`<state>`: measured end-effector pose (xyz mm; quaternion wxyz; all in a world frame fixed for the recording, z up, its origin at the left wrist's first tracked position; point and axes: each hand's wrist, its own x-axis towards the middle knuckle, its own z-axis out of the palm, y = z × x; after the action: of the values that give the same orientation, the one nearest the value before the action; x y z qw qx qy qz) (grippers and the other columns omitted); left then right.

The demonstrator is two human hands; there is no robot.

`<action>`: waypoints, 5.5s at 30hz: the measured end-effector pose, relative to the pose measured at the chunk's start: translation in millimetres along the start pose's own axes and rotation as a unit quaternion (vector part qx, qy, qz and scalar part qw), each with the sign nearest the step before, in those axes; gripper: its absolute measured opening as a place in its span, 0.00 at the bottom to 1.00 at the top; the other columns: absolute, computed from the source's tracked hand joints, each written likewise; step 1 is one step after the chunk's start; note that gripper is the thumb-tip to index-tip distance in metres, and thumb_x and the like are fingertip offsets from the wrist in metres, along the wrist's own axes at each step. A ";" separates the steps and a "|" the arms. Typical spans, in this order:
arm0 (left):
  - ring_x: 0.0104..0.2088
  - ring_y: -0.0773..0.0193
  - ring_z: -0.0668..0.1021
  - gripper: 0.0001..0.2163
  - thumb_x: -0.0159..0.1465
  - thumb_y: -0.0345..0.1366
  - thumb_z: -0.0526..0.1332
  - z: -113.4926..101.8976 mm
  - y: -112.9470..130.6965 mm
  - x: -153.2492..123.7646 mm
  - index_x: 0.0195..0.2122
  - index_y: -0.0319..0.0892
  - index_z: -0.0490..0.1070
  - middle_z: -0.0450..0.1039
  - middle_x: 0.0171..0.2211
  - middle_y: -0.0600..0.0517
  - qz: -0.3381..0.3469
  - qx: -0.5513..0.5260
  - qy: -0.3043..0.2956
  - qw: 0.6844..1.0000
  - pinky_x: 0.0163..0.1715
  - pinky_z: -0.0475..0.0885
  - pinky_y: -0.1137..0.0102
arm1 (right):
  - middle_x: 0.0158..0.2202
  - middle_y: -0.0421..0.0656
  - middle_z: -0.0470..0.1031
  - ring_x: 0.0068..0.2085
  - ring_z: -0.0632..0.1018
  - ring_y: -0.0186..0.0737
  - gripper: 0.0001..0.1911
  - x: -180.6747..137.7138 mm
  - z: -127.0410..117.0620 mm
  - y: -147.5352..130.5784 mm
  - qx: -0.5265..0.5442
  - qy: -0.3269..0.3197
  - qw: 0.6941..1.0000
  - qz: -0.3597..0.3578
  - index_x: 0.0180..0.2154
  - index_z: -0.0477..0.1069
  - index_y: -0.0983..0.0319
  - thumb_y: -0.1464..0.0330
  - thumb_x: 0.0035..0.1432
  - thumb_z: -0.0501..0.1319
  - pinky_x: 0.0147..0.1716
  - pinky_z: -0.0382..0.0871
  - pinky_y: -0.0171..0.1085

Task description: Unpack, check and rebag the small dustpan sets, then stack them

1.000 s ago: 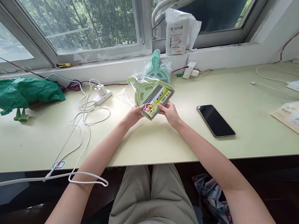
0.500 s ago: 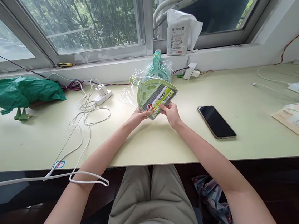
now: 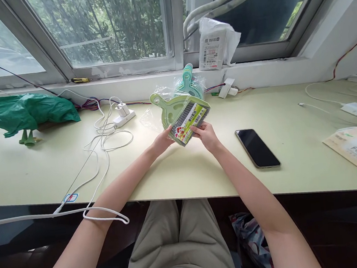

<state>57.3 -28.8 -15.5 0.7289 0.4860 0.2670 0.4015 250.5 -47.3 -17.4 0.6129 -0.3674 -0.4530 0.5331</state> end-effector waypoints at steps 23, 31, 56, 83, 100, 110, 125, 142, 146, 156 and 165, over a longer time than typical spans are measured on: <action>0.64 0.51 0.64 0.42 0.58 0.56 0.63 3.0 -10.9 6.0 0.68 0.50 0.45 0.57 0.65 0.43 0.170 0.229 0.134 0.949 0.61 0.62 0.53 | 0.40 0.43 0.81 0.44 0.81 0.46 0.21 -3.5 8.5 12.6 0.021 0.064 0.997 -0.031 0.34 0.76 0.60 0.58 0.38 0.76 0.49 0.77 0.50; 0.58 0.53 0.68 0.22 0.65 0.53 0.55 2.5 12.0 -12.9 0.56 0.46 0.63 0.69 0.54 0.44 0.356 0.611 0.307 0.637 0.59 0.58 0.56 | 0.42 0.44 0.81 0.46 0.80 0.47 0.22 -3.2 9.2 16.1 0.000 0.078 0.996 -0.044 0.36 0.75 0.60 0.57 0.39 0.75 0.50 0.76 0.51; 0.43 0.57 0.72 0.09 0.67 0.31 0.53 20.0 -5.9 -9.4 0.47 0.42 0.68 0.70 0.40 0.46 0.254 0.778 0.167 0.549 0.41 0.68 0.65 | 0.39 0.43 0.81 0.41 0.81 0.44 0.26 -9.9 18.2 21.9 -0.042 0.069 0.997 -0.014 0.37 0.76 0.61 0.55 0.36 0.76 0.49 0.76 0.51; 0.43 0.58 0.74 0.17 0.66 0.25 0.49 24.9 1.0 -17.4 0.55 0.40 0.66 0.70 0.44 0.42 0.228 0.801 0.099 0.544 0.41 0.69 0.65 | 0.38 0.42 0.81 0.43 0.81 0.45 0.24 -7.1 14.9 21.8 -0.011 0.094 0.995 -0.012 0.35 0.75 0.60 0.57 0.35 0.76 0.50 0.76 0.51; 0.63 0.55 0.63 0.19 0.69 0.41 0.51 15.9 -10.0 -15.5 0.61 0.49 0.59 0.61 0.61 0.43 0.340 0.605 0.165 0.701 0.61 0.60 0.56 | 0.41 0.43 0.81 0.47 0.80 0.47 0.22 -6.6 13.0 16.1 0.028 0.094 0.995 -0.034 0.36 0.75 0.60 0.59 0.38 0.75 0.52 0.75 0.49; 0.63 0.54 0.65 0.30 0.64 0.50 0.57 22.3 -18.7 4.3 0.64 0.47 0.51 0.61 0.64 0.45 0.162 0.130 0.131 0.969 0.61 0.63 0.57 | 0.42 0.42 0.81 0.48 0.80 0.48 0.21 -8.1 15.2 12.1 0.037 0.072 0.996 -0.037 0.35 0.75 0.59 0.59 0.38 0.76 0.50 0.76 0.49; 0.50 0.55 0.77 0.23 0.52 0.40 0.71 18.3 1.9 1.6 0.48 0.42 0.71 0.78 0.44 0.48 0.145 -0.058 0.071 0.985 0.53 0.68 0.61 | 0.38 0.41 0.81 0.43 0.81 0.45 0.18 -9.0 18.6 12.9 0.062 0.055 0.996 -0.036 0.34 0.76 0.60 0.62 0.39 0.76 0.47 0.78 0.47; 0.36 0.60 0.78 0.27 0.45 0.43 0.72 8.0 0.8 2.0 0.45 0.41 0.69 0.77 0.39 0.49 0.076 0.080 0.103 0.989 0.35 0.72 0.67 | 0.35 0.41 0.81 0.33 0.81 0.38 0.14 -8.6 17.5 6.1 0.060 0.077 0.994 0.040 0.36 0.75 0.61 0.59 0.50 0.68 0.33 0.80 0.38; 0.37 0.59 0.78 0.26 0.46 0.42 0.71 5.5 6.6 0.4 0.46 0.41 0.67 0.77 0.40 0.49 0.065 0.102 0.085 0.989 0.36 0.72 0.66 | 0.35 0.39 0.80 0.31 0.80 0.36 0.16 -5.2 12.5 3.9 0.085 0.139 0.987 0.007 0.36 0.73 0.60 0.58 0.48 0.70 0.32 0.79 0.35; 0.49 0.50 0.76 0.29 0.49 0.42 0.70 4.7 9.0 -5.2 0.52 0.42 0.65 0.74 0.49 0.45 0.086 0.130 0.035 0.987 0.44 0.73 0.59 | 0.34 0.41 0.79 0.33 0.80 0.38 0.20 -0.9 6.0 10.5 0.120 0.165 0.979 -0.006 0.33 0.73 0.62 0.59 0.42 0.74 0.36 0.81 0.38; 0.47 0.53 0.78 0.30 0.47 0.40 0.72 0.8 2.7 -2.4 0.50 0.45 0.66 0.76 0.47 0.48 0.084 0.102 0.037 0.991 0.44 0.72 0.61 | 0.33 0.42 0.79 0.36 0.81 0.42 0.20 2.9 0.4 12.8 0.082 0.178 0.980 0.023 0.33 0.70 0.60 0.54 0.45 0.71 0.36 0.81 0.40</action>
<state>55.8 -30.6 -12.7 0.6286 0.5634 0.2916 0.4499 246.0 -42.4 -28.7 0.6997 -0.4149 -0.2826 0.5083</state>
